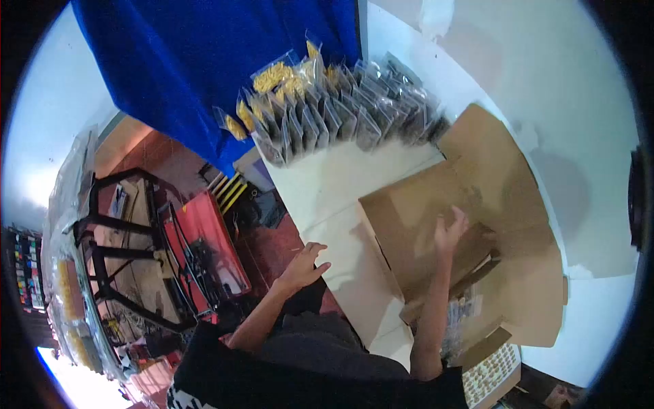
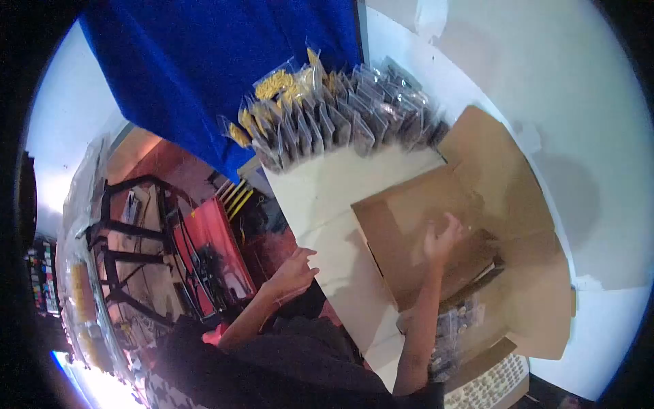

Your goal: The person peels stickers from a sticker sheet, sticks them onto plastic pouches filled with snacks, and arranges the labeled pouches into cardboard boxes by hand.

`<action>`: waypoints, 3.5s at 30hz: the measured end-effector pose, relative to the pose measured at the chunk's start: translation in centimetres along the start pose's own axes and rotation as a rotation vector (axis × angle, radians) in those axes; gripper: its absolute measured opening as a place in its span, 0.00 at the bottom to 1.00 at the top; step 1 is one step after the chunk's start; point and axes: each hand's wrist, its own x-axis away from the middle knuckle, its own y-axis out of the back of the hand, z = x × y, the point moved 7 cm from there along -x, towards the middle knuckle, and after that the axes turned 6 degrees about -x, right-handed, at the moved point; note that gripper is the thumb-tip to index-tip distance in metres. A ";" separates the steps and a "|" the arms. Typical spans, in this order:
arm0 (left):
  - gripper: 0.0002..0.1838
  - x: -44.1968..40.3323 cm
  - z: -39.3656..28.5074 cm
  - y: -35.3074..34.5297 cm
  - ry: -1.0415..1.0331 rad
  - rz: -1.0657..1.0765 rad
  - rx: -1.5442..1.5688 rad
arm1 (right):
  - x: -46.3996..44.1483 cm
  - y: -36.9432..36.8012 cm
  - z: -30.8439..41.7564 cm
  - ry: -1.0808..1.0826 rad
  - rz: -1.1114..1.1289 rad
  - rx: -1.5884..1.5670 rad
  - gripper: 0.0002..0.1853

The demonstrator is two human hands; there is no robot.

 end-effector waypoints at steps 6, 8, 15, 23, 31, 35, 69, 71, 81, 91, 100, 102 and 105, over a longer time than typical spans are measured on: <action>0.19 -3.8 7.5 6.5 -0.015 -0.140 0.088 | -9.5 -16.0 8.1 0.270 0.093 -0.156 0.25; 0.18 -4.2 9.3 7.9 0.004 -0.139 0.083 | -11.4 -21.0 7.4 0.187 0.161 -0.149 0.26; 0.17 -6.2 11.5 10.2 0.098 -0.185 0.171 | -12.3 -26.7 5.4 -0.054 0.178 -0.143 0.16; 0.24 -8.8 8.5 8.5 0.032 -0.093 0.231 | -8.2 -20.7 8.5 -0.269 0.234 -0.594 0.08; 0.46 -9.7 -3.4 6.1 -0.226 -0.119 0.175 | 3.6 -6.0 9.6 -0.383 0.304 -0.980 0.07; 0.45 -6.4 -11.0 0.6 -0.393 0.106 0.145 | 10.2 1.7 6.4 -0.507 0.276 -1.061 0.07; 0.24 26.7 -36.8 -38.9 -0.391 1.140 0.183 | 64.9 47.0 -36.7 -0.734 -1.503 -0.644 0.06; 0.24 27.4 -37.6 -38.7 -0.271 1.137 0.287 | 64.9 46.8 -40.1 -0.922 -1.442 -0.434 0.07; 0.26 24.4 -36.6 -36.8 -0.182 0.875 0.162 | 63.8 45.1 -46.8 -1.311 -1.487 -0.122 0.16; 0.25 23.4 -35.5 -36.8 -0.224 0.830 0.066 | 64.0 44.7 -48.9 -1.376 -1.447 -0.130 0.10; 0.30 22.2 -35.0 -34.6 -0.181 0.843 0.376 | 57.6 46.1 -36.0 -0.767 -1.610 -1.069 0.05; 0.30 21.6 -34.7 -33.3 -0.146 0.824 0.552 | 54.7 45.5 -31.0 -0.693 -1.478 -1.122 0.07; 0.31 20.7 -35.2 -31.0 -0.210 0.824 0.577 | 49.9 43.6 -24.1 -0.491 -1.286 -1.226 0.06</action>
